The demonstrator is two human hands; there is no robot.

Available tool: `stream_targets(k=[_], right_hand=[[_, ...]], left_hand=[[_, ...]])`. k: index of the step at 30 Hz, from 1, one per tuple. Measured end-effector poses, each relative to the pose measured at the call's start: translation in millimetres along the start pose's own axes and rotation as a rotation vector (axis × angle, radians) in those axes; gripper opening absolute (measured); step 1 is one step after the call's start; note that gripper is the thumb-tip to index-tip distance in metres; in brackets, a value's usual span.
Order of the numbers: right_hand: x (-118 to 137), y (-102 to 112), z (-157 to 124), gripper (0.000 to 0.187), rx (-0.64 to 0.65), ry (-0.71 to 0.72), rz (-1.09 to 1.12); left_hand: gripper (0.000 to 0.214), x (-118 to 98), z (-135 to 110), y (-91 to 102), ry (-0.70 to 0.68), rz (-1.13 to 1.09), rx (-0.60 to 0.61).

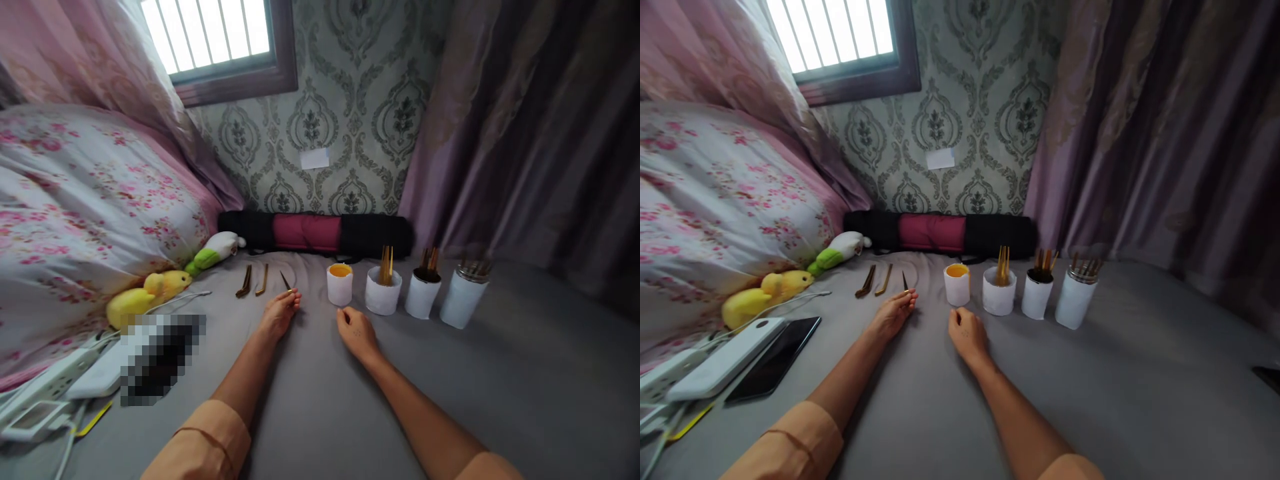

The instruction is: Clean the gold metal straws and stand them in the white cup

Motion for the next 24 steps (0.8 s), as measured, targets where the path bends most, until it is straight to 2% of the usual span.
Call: stream_targets(k=[13, 19, 24], right_hand=[[-5.5, -10.0, 5.1, 0.04, 0.066, 0.011, 0.189], [-6.1, -10.6, 5.5, 0.044, 0.094, -0.014, 0.419], [7.4, -6.4, 4.4, 0.046, 0.132, -0.009, 0.558]], left_hand=[[0.016, 22.7, -31.7, -23.8, -0.053, 0.049, 0.104], [0.022, 25.9, -53.9, -32.1, -0.168, 0.296, 0.119], [0.026, 22.1, -69.9, -35.5, -0.346, 0.581, 0.113]])
Point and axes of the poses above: each hand's wrist, its own z-axis towards the middle knuckle, its own y-axis out of the back of the hand, x = y × z, the point moved 8 cm from there along z, towards the middle knuckle, and after that the axes turned 5 degrees about y, right-handed, at the moved point
